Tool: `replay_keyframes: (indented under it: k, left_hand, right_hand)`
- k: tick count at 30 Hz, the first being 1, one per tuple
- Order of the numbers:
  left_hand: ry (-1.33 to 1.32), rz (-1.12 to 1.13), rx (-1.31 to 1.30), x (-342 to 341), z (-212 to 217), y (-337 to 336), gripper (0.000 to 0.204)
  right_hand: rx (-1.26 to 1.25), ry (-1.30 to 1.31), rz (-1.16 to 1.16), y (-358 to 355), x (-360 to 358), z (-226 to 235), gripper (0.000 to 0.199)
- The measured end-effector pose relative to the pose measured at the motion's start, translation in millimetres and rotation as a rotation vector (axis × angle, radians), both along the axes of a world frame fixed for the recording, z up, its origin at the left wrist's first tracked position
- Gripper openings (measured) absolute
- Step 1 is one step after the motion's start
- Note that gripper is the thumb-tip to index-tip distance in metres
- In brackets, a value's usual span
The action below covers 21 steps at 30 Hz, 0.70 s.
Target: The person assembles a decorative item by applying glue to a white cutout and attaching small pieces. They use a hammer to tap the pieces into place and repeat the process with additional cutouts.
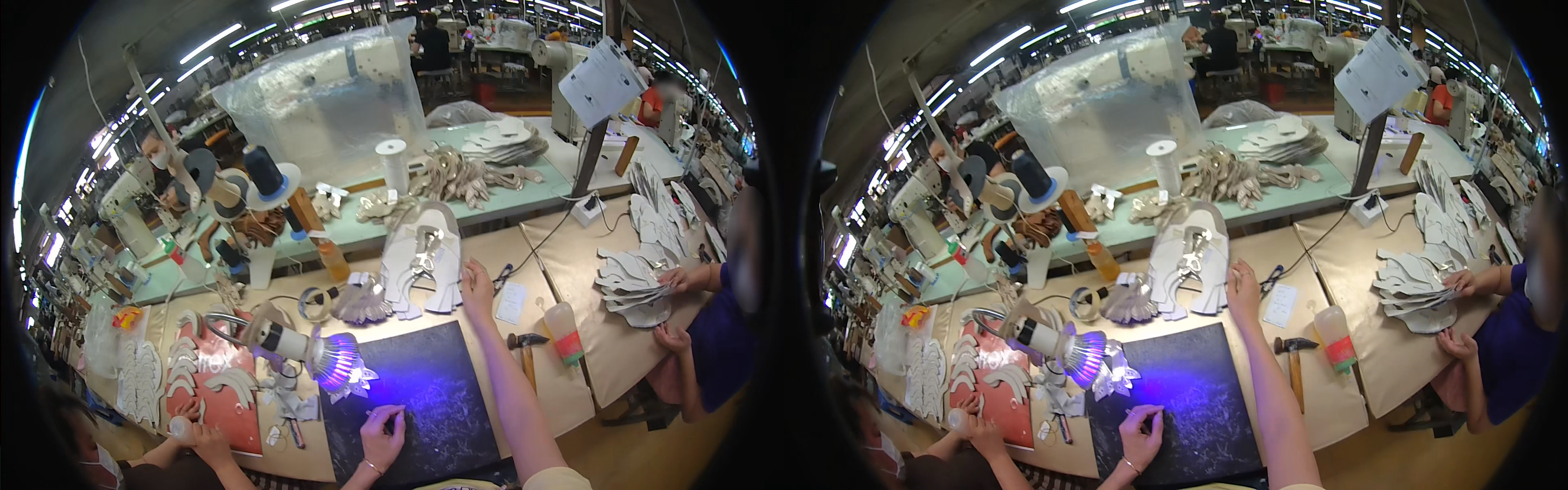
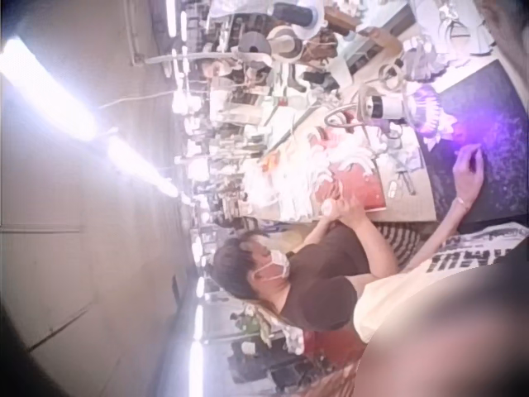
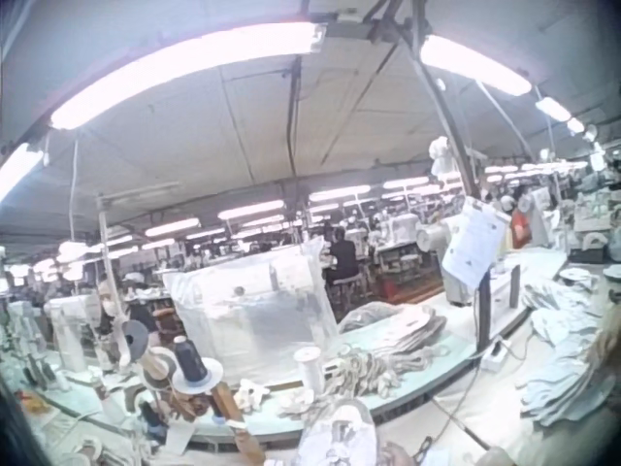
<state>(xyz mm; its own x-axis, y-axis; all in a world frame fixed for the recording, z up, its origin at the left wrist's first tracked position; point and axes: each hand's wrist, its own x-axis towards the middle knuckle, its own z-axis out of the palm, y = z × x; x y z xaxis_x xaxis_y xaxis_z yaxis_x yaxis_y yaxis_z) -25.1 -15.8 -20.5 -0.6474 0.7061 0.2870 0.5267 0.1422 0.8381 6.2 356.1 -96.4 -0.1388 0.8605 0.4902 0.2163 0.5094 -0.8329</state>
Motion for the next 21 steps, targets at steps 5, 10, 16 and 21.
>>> replay_keyframes:
  k: [5,10,16,21]
  left_hand:
    - [0.126,-0.093,-0.037,-1.3,1.1,1.2,0.013]
    - [0.212,-0.116,-0.053,0.2,2.6,4.0,0.013]
    - [0.383,-0.112,-0.226,8.8,4.2,17.5,0.013]
    - [0.46,-0.145,-0.288,6.9,1.2,31.9,0.016]
  right_hand:
    - [0.034,-0.137,0.074,-24.6,2.7,14.1,0.02]
    - [0.088,-0.277,0.026,-47.4,10.8,21.0,0.017]
    - [0.168,-0.175,0.048,-57.2,21.9,25.4,0.012]
    - [0.129,-0.213,0.023,-56.6,23.2,24.2,0.013]
